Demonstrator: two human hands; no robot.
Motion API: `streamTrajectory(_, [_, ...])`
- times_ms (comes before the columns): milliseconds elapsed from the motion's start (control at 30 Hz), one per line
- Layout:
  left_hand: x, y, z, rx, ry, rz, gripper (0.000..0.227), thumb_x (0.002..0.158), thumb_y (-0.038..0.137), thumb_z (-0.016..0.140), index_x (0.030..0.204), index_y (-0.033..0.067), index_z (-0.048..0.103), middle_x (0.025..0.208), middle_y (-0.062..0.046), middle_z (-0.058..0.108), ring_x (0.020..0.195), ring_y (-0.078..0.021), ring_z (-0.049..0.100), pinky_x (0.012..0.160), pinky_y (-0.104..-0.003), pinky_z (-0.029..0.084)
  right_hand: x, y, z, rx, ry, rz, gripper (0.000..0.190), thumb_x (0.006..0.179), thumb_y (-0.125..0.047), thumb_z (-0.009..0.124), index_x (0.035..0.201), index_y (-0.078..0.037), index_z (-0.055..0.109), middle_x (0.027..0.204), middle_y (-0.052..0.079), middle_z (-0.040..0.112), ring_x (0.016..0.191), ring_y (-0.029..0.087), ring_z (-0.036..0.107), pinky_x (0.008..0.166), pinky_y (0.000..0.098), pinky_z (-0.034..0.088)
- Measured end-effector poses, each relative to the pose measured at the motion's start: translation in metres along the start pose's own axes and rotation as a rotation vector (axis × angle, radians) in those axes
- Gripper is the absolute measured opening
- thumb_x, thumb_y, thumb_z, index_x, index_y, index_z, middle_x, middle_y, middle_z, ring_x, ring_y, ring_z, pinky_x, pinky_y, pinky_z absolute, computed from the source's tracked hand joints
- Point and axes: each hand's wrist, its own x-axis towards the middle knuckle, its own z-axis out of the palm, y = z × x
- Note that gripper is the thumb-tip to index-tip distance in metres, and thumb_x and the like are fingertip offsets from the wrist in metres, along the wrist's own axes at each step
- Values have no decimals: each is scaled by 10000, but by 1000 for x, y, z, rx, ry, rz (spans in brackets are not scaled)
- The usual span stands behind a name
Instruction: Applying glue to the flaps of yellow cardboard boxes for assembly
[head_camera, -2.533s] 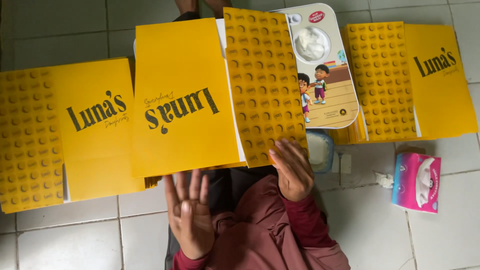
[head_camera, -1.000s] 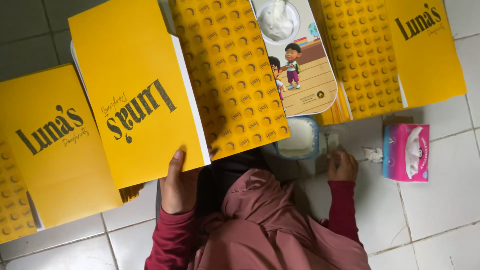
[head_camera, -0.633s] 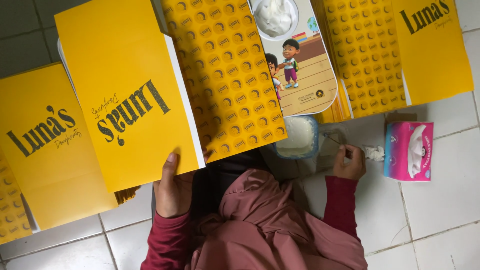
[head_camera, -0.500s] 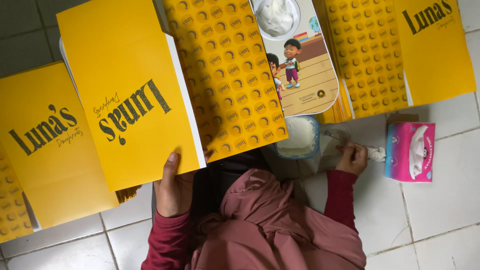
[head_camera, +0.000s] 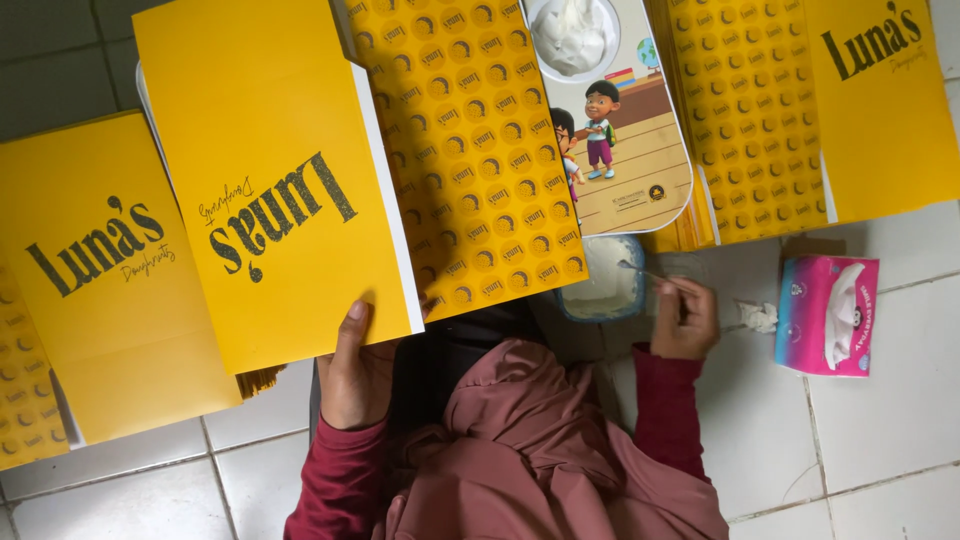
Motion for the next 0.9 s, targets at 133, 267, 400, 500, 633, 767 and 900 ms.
streamTrajectory(133, [8,-16,-26,-12,15,2,318,971,121,617,1273,52,544,1053,-284,731,912,-450,752,831,-682,612,-2,-27,32,-277,-147,-153,36,1013,-71,726,1035,-91,747,955,94,779,885,258,737,886,418,566])
streamTrajectory(267, [4,-8,-13,-23,14,0,311,965,127,622,1258,49,557,1045,-282,737,935,-454,748,836,-698,606,-3,6,45,-293,-233,-274,152,929,-32,763,1027,-147,780,927,59,785,850,242,741,861,400,586])
streamTrajectory(400, [3,-7,-12,-44,26,18,279,965,96,629,1235,35,593,1009,-253,744,890,-409,769,838,-673,614,-1,9,53,-249,-297,-365,193,924,29,729,1064,-98,773,935,102,774,838,276,732,859,414,586])
streamTrajectory(500, [6,-13,-21,-34,25,17,279,963,99,637,1232,38,602,1014,-249,744,902,-395,766,847,-668,608,0,16,58,-243,-315,-430,191,934,29,719,1078,-82,779,933,101,764,829,265,728,848,403,594])
streamTrajectory(633, [3,-7,-11,-52,31,26,273,958,89,638,1223,28,606,1004,-247,741,891,-387,769,845,-662,612,-2,24,59,-233,-371,-476,191,936,26,715,1106,-45,763,948,126,744,837,300,718,850,436,595])
streamTrajectory(767, [3,-9,-11,-59,36,41,255,956,86,649,1201,23,618,970,-227,738,867,-363,772,838,-652,613,-1,8,53,-224,-302,-341,170,935,36,742,1068,-62,778,942,117,764,858,286,732,865,426,594])
streamTrajectory(900, [2,-6,-8,-66,25,41,246,957,81,650,1194,24,617,969,-227,739,868,-359,771,830,-650,613,0,-12,46,-200,-235,-120,143,978,9,716,1047,-110,755,941,101,781,862,214,730,866,402,580])
